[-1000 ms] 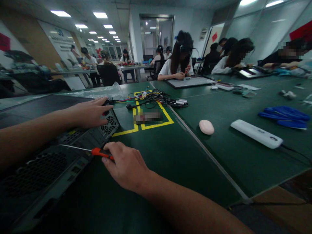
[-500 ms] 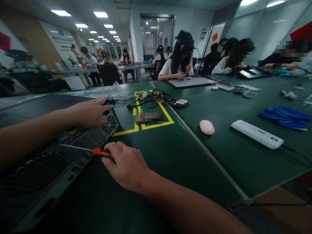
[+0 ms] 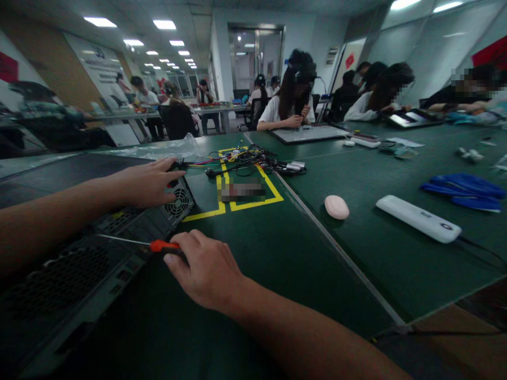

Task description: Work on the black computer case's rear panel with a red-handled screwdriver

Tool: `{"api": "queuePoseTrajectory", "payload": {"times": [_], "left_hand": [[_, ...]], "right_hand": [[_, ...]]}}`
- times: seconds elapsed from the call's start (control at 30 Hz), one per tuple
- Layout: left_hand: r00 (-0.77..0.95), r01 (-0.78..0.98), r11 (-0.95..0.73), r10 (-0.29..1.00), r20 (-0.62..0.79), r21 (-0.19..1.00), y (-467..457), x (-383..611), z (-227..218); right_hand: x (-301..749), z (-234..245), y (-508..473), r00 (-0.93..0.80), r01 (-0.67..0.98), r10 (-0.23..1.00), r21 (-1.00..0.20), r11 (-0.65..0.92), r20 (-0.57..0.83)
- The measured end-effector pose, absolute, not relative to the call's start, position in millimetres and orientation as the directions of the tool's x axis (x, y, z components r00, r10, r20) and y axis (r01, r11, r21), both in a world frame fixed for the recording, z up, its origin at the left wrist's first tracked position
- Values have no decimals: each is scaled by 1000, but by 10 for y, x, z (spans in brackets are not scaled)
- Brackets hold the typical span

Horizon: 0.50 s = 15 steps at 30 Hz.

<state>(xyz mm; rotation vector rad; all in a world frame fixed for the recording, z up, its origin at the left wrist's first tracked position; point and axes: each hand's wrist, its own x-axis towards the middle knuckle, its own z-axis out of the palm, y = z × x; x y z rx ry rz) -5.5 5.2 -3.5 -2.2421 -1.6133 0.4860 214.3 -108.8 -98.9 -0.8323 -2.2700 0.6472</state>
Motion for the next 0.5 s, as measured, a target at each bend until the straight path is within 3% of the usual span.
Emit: {"api": "queuePoseTrajectory", "payload": {"times": [0.3, 0.5], "left_hand": [[289, 880, -281, 957, -40, -383, 43, -53, -42], [293, 862, -292, 954, -65, -414, 73, -79, -62]], "right_hand": [[2146, -960, -1095, -623, 372, 694, -643, 670, 362], [2143, -987, -1092, -614, 334, 690, -667, 667, 383]]}}
